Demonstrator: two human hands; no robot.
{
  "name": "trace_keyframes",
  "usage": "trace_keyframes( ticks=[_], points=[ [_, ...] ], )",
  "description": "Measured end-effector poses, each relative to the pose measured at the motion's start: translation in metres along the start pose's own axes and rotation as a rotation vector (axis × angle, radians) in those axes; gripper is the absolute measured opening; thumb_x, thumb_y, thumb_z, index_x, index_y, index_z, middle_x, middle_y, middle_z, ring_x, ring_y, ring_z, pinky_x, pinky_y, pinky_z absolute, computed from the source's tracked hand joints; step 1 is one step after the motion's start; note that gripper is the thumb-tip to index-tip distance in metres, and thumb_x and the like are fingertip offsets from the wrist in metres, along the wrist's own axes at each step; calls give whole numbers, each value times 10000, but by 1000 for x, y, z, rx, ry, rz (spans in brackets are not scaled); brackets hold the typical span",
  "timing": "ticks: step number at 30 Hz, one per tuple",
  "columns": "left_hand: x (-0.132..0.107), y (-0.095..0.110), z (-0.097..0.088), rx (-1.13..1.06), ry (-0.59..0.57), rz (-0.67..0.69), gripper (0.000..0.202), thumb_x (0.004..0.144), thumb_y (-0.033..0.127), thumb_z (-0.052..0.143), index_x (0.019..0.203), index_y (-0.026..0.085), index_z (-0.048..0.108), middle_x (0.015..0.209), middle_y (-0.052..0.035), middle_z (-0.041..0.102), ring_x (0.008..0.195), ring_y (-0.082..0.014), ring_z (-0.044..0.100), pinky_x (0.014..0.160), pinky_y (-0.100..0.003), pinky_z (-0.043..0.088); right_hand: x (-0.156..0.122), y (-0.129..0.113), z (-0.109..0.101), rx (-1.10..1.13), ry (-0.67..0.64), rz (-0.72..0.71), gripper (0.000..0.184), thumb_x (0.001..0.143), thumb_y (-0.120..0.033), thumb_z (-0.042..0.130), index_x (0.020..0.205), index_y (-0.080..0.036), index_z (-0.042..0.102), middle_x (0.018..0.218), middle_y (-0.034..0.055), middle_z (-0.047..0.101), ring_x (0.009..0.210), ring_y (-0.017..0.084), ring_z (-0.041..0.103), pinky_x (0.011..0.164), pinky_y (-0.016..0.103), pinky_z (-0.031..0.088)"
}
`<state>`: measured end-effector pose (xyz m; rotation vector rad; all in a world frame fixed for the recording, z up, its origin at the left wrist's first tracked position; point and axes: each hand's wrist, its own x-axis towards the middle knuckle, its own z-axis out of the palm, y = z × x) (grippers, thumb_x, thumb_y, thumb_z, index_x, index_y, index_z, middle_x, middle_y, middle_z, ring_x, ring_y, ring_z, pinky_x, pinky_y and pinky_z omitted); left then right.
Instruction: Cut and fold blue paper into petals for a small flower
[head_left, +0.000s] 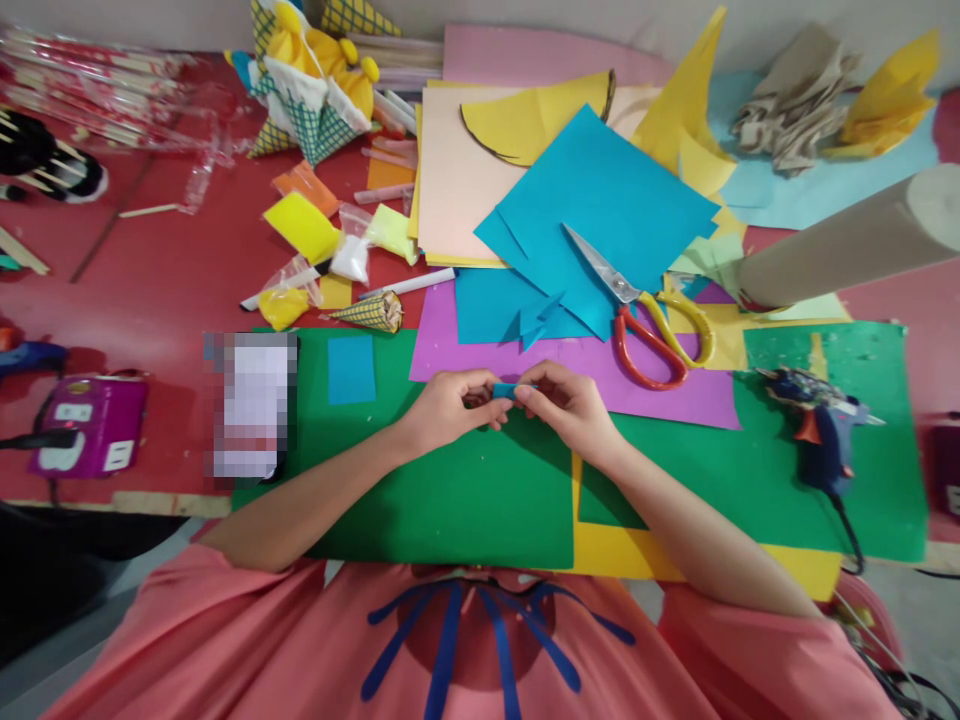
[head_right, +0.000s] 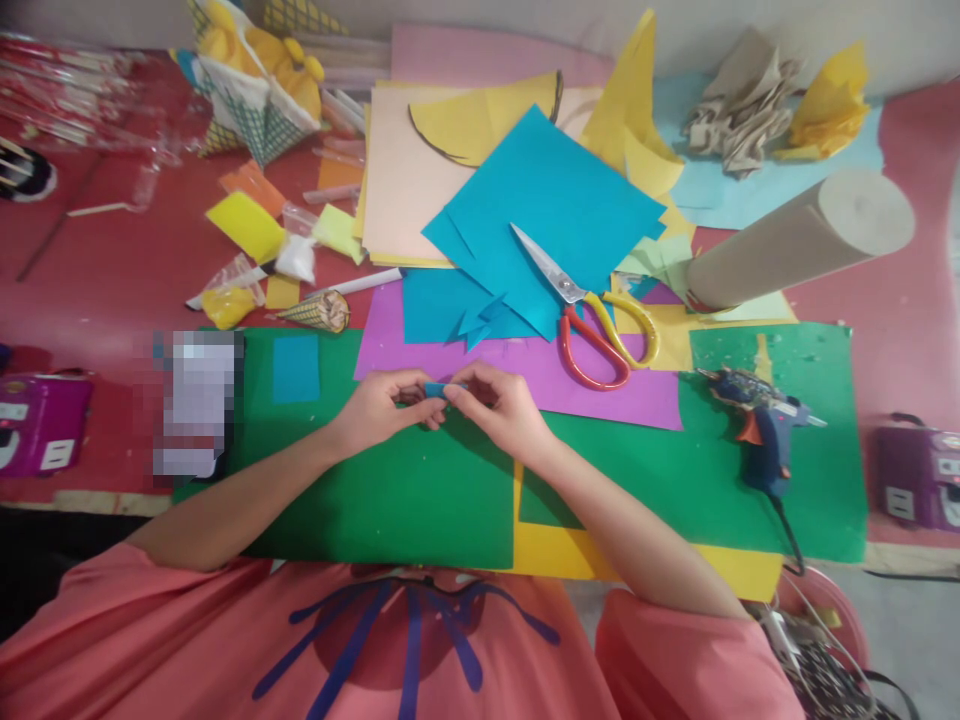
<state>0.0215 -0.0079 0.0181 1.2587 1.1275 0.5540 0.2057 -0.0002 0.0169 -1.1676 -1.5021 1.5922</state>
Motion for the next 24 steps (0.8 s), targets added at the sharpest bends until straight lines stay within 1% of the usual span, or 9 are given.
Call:
trace_keyframes(
  ticks=[4,7,9,11,14,16,21,24],
  points=[
    [-2,1,-1,51,-3,37,229,803,355,630,724,155,551,662,-8,686,564,-101,646,553,-202,516,0,0,1,95,2,33,251,810,-402,631,760,-159,594,621,-6,605,507,77,529,477,208,409],
    [-2,1,-2,68,-13,80,204,811,347,626,763,160,557,669,1,685,566,-97,641,559,-199,507,-1,0,2,159,0,52,250,806,-400,638,755,-161,589,604,-11,608,478,71,517,454,202,403],
    [-2,0,-3,73,-14,127,198,816,354,621,820,163,569,700,-1,692,600,-103,650,580,-200,507,-2,0,2,147,-7,27,233,819,-382,628,757,-162,588,608,-9,620,483,70,522,461,199,410],
    [-2,-1,-5,132,3,182,201,842,366,581,853,165,591,733,-4,694,642,-104,648,594,-194,499,-3,-1,1,101,-38,-11,209,832,-358,619,765,-162,592,628,-2,641,499,70,532,482,200,423],
    [-4,-2,-6,291,69,257,212,875,334,521,793,165,620,707,9,674,622,-86,601,550,-169,450,-3,-1,1,35,-83,-34,181,844,-332,609,780,-163,603,665,4,658,523,68,540,504,198,433],
    [-4,-2,-7,340,108,292,210,874,298,519,751,163,621,671,19,660,594,-76,572,526,-160,424,-2,0,1,25,-90,-20,169,845,-326,607,797,-163,605,669,-2,650,528,65,536,508,195,432],
    [-5,-2,-6,328,181,348,190,869,272,535,737,164,621,661,28,659,595,-67,573,552,-155,426,0,1,3,75,-105,21,209,827,-372,621,832,-166,581,648,-15,623,520,68,523,501,199,427],
    [-4,-4,-6,301,165,329,193,864,269,537,713,163,597,643,32,646,589,-67,578,552,-155,429,-1,1,3,60,-76,28,242,838,-403,602,791,-169,560,654,-13,598,540,74,529,509,206,423]
  ],
)
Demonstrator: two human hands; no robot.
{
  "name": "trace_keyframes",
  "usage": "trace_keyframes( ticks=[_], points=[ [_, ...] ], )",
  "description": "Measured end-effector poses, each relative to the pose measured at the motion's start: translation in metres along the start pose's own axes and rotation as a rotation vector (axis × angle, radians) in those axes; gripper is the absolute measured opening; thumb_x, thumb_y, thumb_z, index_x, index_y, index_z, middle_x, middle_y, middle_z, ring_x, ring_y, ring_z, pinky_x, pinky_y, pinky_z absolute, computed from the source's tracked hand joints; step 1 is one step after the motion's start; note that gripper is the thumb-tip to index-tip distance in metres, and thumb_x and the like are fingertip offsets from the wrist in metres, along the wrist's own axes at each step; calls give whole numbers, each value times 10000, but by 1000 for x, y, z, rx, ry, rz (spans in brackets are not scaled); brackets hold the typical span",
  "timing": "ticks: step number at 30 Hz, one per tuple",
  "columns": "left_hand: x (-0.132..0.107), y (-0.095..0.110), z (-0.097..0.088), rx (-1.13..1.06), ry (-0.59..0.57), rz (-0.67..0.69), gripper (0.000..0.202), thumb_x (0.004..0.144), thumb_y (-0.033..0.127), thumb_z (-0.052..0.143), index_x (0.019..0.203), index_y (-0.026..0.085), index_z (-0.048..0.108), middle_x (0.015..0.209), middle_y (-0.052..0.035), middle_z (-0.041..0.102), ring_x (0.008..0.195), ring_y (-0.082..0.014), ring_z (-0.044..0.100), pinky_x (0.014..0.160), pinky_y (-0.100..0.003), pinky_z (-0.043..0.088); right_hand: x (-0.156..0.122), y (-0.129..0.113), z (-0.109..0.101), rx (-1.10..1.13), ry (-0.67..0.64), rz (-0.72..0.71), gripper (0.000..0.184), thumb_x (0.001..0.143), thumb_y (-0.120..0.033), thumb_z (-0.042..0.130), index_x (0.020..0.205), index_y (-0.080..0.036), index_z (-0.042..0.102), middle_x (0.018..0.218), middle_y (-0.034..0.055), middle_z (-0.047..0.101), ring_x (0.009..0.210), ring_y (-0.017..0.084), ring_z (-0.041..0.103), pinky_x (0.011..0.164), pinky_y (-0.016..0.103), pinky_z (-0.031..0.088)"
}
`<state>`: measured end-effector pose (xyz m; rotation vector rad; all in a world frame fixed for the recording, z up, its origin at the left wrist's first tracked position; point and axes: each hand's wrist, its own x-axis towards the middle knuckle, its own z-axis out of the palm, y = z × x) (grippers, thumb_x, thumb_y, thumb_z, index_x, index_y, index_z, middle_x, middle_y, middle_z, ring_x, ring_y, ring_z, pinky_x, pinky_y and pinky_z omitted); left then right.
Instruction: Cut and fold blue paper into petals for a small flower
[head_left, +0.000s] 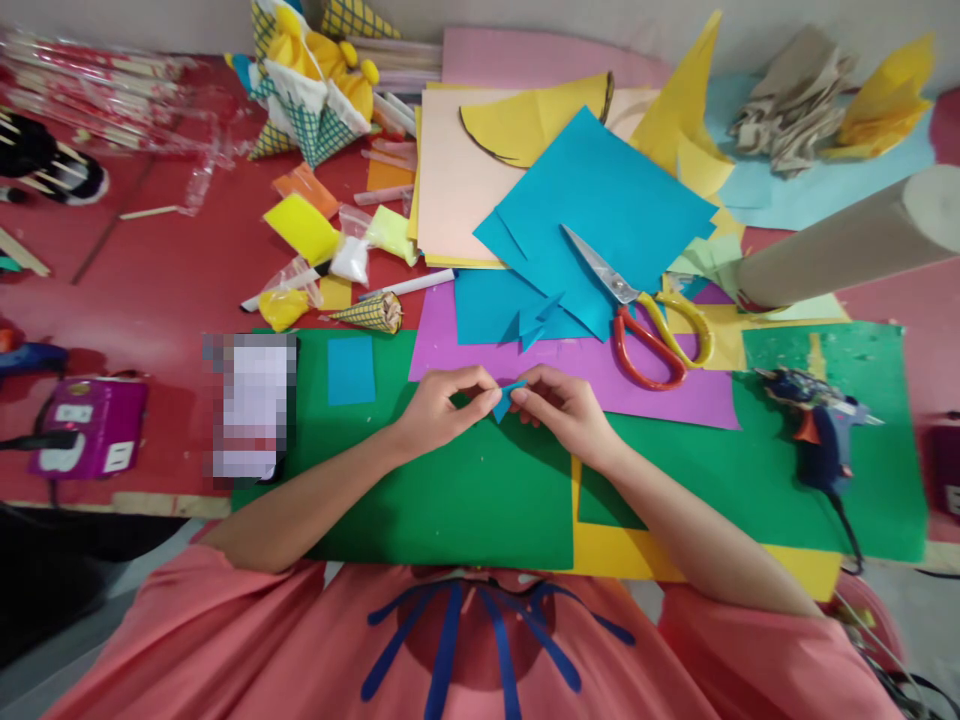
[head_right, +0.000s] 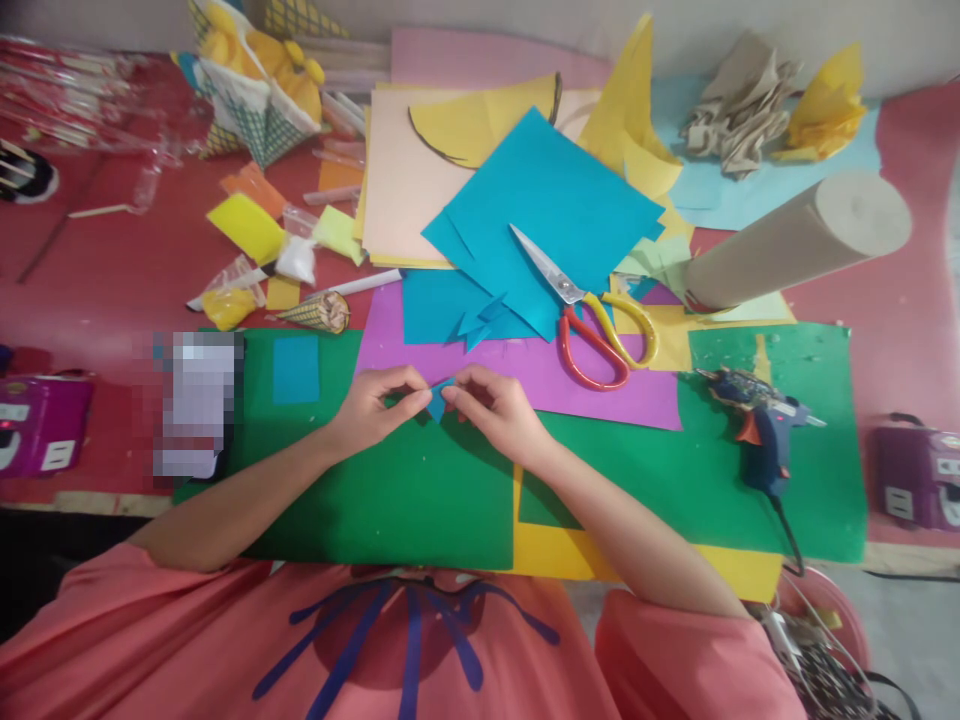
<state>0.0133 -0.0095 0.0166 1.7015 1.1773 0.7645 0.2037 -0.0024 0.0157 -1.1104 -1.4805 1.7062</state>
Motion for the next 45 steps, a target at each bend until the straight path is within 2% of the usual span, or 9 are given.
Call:
trace_keyframes(
  ticks=[6,14,18,23,30,36,38,41,45],
  points=[
    [2,2,-1,-17,-154,-92,217,865,295,519,700,160,562,610,26,641,537,-70,580,517,-159,441,-1,2,-1,-170,30,-66,215,901,-364,509,805,-174,540,633,-25,531,548,77,473,519,214,382],
    [-2,2,2,-28,-120,-126,209,865,325,518,744,164,575,643,16,655,576,-85,603,507,-164,439,-2,2,-4,-316,63,-139,223,903,-362,510,783,-177,546,617,-21,554,525,87,493,505,219,393],
    [2,-3,-4,13,16,-117,228,894,359,486,773,178,556,656,19,633,606,-94,606,537,-184,440,1,-2,-17,-546,190,-376,163,905,-318,521,953,-200,622,943,70,674,879,178,627,760,315,503],
    [17,-11,-18,409,206,75,238,904,327,480,729,183,553,791,-25,576,791,-147,555,742,-288,430,6,-2,-30,-906,276,-516,223,911,-282,487,1048,-235,656,1425,75,466,1348,293,365,1077,519,327],
    [23,-23,-21,523,226,61,203,899,328,492,766,187,551,839,-37,542,869,-183,536,814,-345,411,8,3,-27,-1056,161,-467,345,925,-269,443,1239,-222,578,1465,61,424,1431,303,198,1109,568,261],
    [17,-16,-22,344,461,180,137,928,274,430,972,203,539,951,-48,577,883,-152,545,779,-295,445,11,7,-30,-1021,174,-479,405,916,-257,459,1302,-158,527,1408,87,494,1405,307,260,1118,553,278],
    [13,-11,-21,381,395,297,112,907,236,457,932,208,563,915,-35,604,899,-158,562,805,-304,441,10,5,-30,-953,192,-484,411,916,-252,457,1317,-180,515,1384,86,520,1389,293,302,1109,549,302],
    [10,-8,-16,541,161,404,117,866,228,515,940,220,605,934,-31,659,918,-180,588,820,-332,419,5,-1,-30,-782,256,-522,391,914,-245,462,1298,-229,536,1341,82,558,1322,273,417,1077,525,367],
    [11,-8,-10,683,38,358,155,869,276,528,957,225,645,966,-29,704,927,-202,600,811,-360,378,0,-3,-27,-426,373,-476,324,898,-269,515,1208,-270,608,1286,61,591,1223,247,528,1045,466,424]
  ],
)
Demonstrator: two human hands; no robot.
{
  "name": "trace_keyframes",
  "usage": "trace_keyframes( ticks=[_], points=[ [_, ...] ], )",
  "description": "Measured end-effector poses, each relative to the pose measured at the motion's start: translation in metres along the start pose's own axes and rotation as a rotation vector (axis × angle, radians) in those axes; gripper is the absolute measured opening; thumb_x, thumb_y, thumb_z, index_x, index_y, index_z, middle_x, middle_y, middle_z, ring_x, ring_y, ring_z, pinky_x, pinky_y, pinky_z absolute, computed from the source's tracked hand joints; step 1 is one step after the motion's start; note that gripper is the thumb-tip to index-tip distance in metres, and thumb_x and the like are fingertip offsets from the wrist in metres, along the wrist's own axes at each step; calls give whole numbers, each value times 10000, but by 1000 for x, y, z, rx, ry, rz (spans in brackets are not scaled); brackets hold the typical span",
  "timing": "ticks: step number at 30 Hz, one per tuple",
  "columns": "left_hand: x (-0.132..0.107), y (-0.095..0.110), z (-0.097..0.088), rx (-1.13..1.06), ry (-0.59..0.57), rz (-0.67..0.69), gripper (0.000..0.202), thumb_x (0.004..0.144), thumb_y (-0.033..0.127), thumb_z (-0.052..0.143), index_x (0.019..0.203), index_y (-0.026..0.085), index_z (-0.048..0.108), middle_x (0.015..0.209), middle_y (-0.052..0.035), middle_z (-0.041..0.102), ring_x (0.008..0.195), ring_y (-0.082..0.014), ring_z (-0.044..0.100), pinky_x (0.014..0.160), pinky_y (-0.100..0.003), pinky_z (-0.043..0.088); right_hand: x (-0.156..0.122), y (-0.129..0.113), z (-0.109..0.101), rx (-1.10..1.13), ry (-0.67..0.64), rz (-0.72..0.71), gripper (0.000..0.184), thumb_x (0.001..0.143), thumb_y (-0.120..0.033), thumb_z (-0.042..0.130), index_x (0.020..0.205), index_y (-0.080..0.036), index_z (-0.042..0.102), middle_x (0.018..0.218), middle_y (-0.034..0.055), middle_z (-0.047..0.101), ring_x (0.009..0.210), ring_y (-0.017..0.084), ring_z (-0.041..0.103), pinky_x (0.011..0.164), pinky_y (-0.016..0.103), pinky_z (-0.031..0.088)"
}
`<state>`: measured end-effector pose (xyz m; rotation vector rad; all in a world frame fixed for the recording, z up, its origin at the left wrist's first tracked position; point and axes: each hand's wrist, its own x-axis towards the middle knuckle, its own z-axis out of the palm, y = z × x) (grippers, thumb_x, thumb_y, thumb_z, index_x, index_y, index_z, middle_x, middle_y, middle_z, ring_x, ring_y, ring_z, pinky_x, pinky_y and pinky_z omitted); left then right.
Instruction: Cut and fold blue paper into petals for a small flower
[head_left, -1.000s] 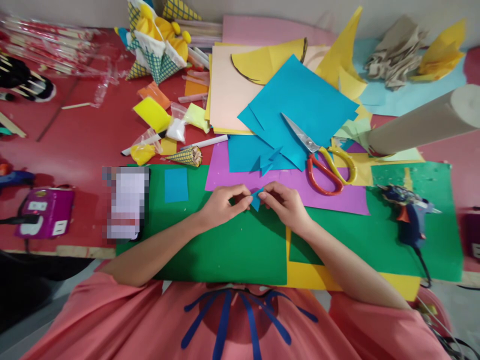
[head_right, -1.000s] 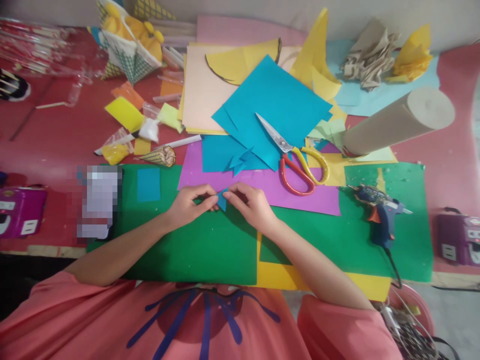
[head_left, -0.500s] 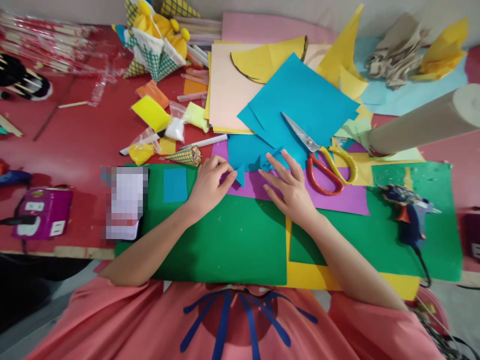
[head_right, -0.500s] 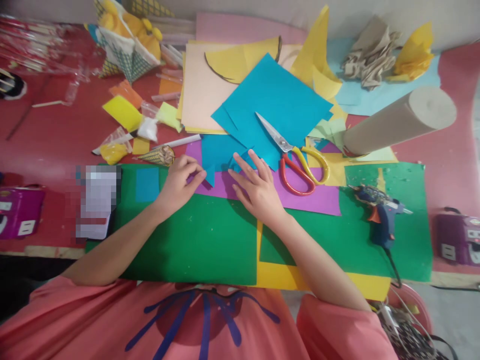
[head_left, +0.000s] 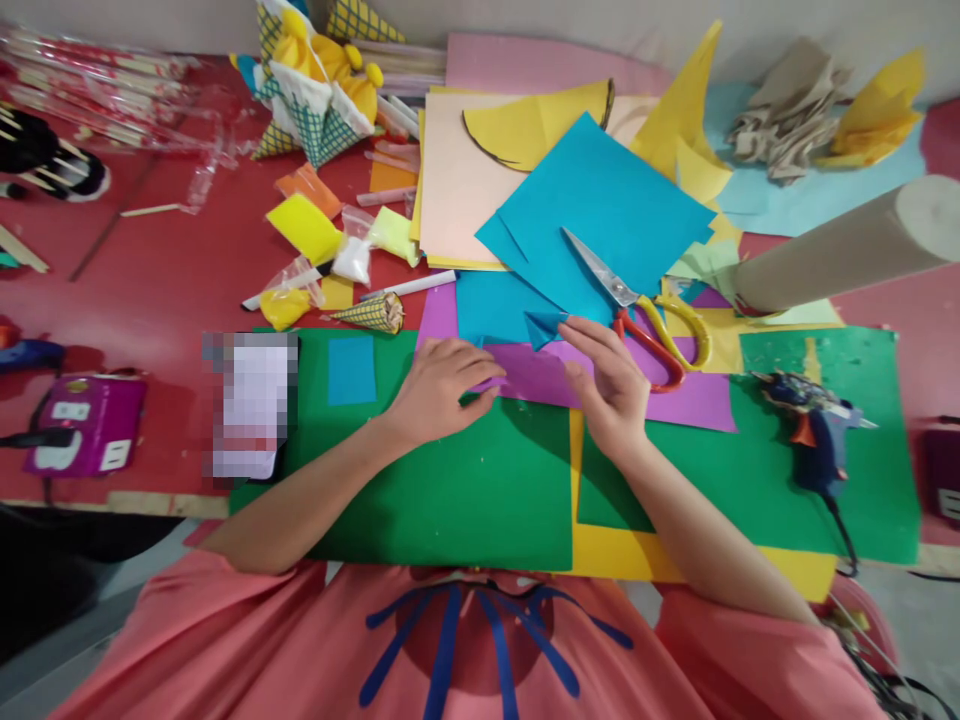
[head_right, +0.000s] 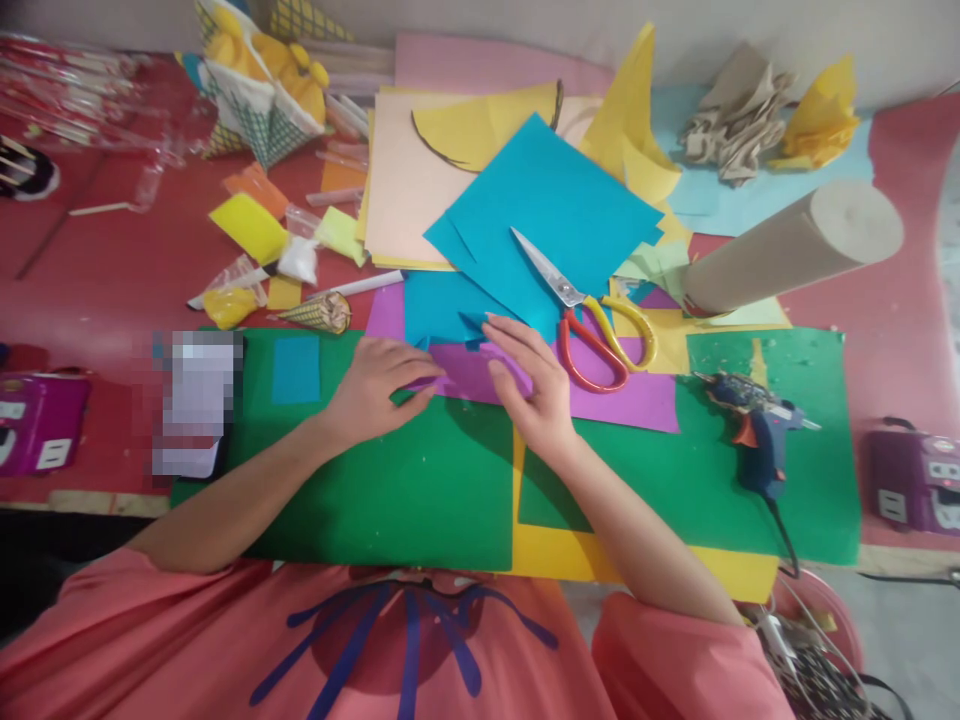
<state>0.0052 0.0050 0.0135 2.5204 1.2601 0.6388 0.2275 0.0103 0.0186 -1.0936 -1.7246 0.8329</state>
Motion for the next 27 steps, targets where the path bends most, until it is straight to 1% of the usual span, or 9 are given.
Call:
trace_keyframes(
  ticks=[3,6,8,10,11,14,17,21,27],
  points=[
    [3,-3,0,55,37,-102,158,876,306,529,909,228,662,953,-32,706,927,-211,591,830,-384,358,-1,5,4,267,57,238,298,863,-366,567,1135,-270,639,1243,57,606,1120,236,598,971,438,491],
    [3,-7,-4,100,165,-205,146,880,296,528,857,240,661,927,-28,693,927,-215,578,874,-421,337,1,11,9,467,57,459,324,806,-446,617,1060,-249,654,1044,55,677,912,202,666,845,399,548],
    [1,-6,-6,23,251,-215,128,879,294,529,868,240,645,924,-28,676,917,-202,576,877,-414,363,1,12,12,556,43,540,341,761,-455,663,1019,-232,652,896,39,690,801,177,665,779,367,557],
    [-2,-1,-7,-192,289,-207,122,876,314,527,898,225,607,894,-31,652,855,-168,583,805,-350,434,1,10,14,621,19,567,357,726,-428,708,1010,-226,638,830,22,681,741,156,649,741,336,555],
    [-4,2,-6,-348,283,-233,132,879,331,522,906,216,580,858,-27,638,779,-139,581,720,-300,460,1,8,15,643,0,571,366,713,-409,726,1014,-226,628,817,16,676,729,148,642,726,321,553],
    [-5,13,-2,-794,157,-453,219,857,416,551,884,207,490,734,12,587,598,-82,553,517,-197,439,-2,3,19,667,-70,577,417,678,-375,765,1032,-230,598,782,4,654,717,143,626,673,290,542],
    [-2,18,2,-1043,-48,-584,309,828,480,565,853,204,430,635,54,551,431,-40,479,385,-152,354,-3,-2,22,666,-141,581,460,651,-395,779,1025,-225,573,767,2,624,708,144,610,640,279,524],
    [0,16,5,-1048,-165,-617,313,858,457,532,737,184,437,587,46,543,403,-26,466,356,-136,320,-5,-4,24,630,-202,541,427,674,-401,760,999,-213,555,801,16,593,741,139,589,659,276,509],
    [-3,13,8,-999,-108,-623,313,864,417,541,683,180,445,565,40,553,392,-24,456,347,-134,311,-5,-4,25,614,-136,513,303,762,-374,689,965,-231,516,904,23,598,732,115,580,650,260,514]
  ],
)
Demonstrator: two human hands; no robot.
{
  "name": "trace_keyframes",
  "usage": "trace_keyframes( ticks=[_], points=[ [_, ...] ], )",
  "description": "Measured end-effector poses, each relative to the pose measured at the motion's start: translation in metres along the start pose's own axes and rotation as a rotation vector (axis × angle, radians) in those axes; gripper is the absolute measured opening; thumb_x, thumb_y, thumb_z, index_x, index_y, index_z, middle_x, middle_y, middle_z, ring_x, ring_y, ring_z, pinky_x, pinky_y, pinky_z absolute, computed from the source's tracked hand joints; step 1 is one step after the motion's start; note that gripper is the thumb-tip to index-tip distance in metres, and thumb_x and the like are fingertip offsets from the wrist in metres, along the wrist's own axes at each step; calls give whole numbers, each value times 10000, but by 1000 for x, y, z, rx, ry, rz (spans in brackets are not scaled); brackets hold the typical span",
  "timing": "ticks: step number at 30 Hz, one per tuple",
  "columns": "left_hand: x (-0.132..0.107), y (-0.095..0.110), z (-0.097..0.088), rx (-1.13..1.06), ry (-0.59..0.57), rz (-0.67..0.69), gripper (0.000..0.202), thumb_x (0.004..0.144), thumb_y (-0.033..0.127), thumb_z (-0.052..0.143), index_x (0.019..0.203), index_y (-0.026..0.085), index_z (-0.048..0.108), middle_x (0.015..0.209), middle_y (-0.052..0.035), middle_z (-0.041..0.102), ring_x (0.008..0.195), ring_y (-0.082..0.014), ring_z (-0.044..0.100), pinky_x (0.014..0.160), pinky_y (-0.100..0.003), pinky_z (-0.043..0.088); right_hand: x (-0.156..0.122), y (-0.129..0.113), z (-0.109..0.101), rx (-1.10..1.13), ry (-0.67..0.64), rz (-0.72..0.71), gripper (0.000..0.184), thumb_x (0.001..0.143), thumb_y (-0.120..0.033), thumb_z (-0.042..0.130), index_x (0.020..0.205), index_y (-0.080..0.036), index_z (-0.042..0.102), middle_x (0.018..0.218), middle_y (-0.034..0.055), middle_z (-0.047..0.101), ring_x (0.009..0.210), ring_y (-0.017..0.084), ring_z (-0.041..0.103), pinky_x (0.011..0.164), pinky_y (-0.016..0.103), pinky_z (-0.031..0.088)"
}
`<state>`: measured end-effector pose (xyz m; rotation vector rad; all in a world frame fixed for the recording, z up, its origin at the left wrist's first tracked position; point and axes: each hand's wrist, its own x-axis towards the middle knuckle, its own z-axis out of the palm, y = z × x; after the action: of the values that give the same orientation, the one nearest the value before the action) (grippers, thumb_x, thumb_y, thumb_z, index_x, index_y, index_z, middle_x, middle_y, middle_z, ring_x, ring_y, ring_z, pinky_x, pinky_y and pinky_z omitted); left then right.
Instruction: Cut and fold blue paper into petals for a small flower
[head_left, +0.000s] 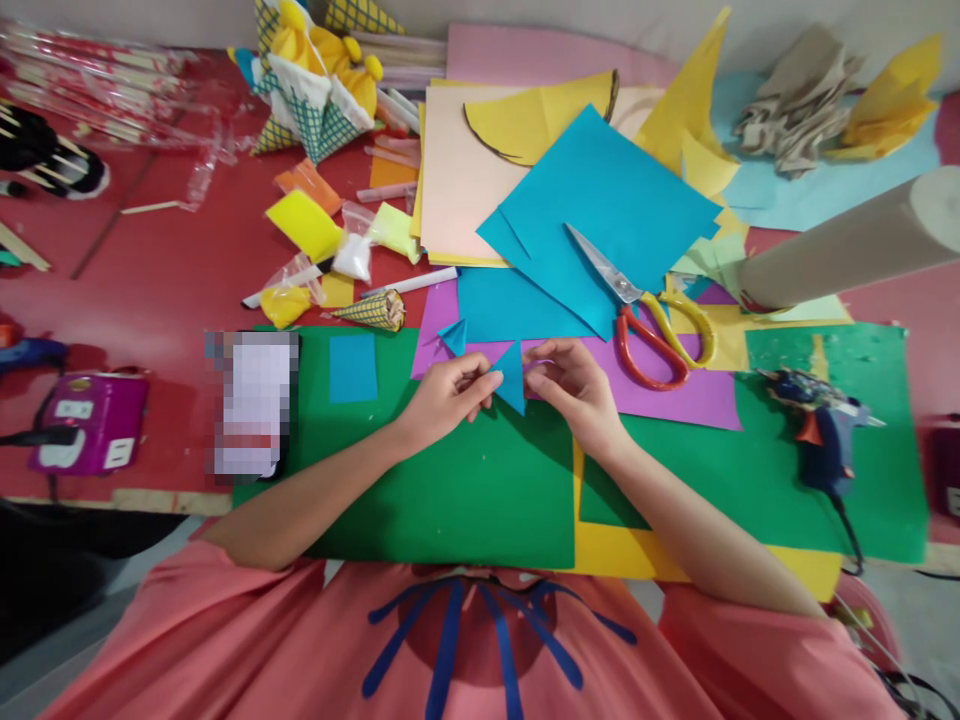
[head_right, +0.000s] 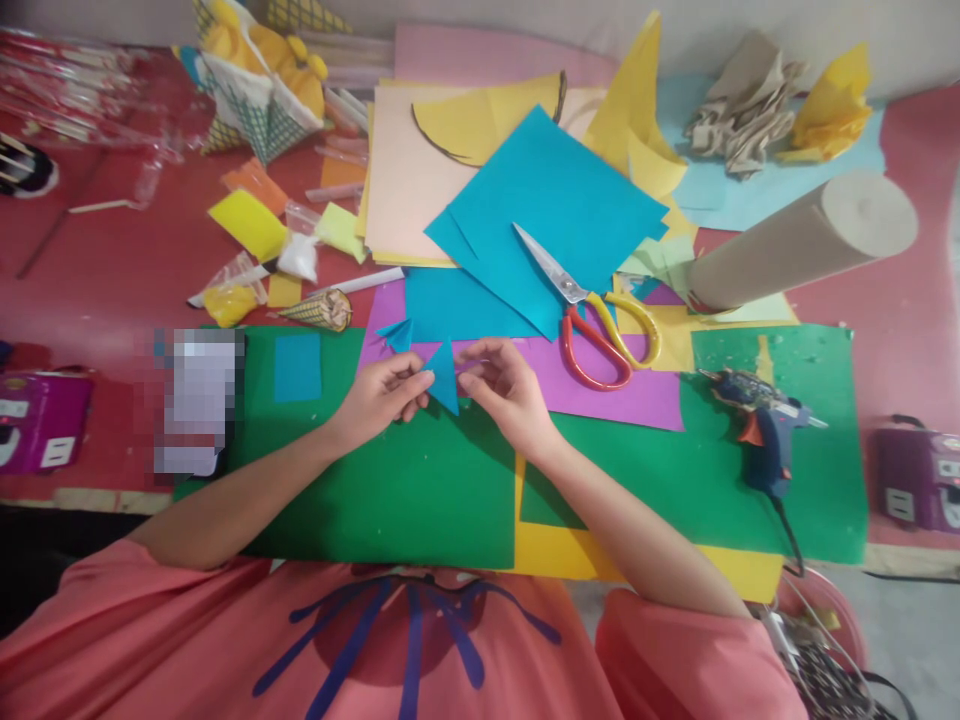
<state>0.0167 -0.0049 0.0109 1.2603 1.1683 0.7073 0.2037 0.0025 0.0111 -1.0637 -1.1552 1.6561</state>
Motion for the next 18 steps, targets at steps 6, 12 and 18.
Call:
trace_keyframes(
  ticks=[6,12,18],
  points=[
    [2,0,0,60,-3,31,332,868,434,534,672,181,445,565,37,556,400,-28,466,357,-136,327,2,-2,3,-29,-77,101,337,716,-414,724,884,-184,544,675,-39,539,546,73,515,511,215,459],
    [1,-4,2,83,-17,60,262,869,413,531,753,183,483,603,40,581,440,-42,514,411,-145,404,4,0,0,-110,-78,116,311,737,-424,696,731,-183,499,589,-64,475,468,58,472,444,206,412],
    [1,3,3,30,1,43,215,871,354,536,763,173,492,631,33,597,487,-43,553,466,-138,448,5,1,-1,-91,-60,71,296,744,-402,693,748,-182,496,602,-63,471,476,58,478,450,203,408]
  ],
)
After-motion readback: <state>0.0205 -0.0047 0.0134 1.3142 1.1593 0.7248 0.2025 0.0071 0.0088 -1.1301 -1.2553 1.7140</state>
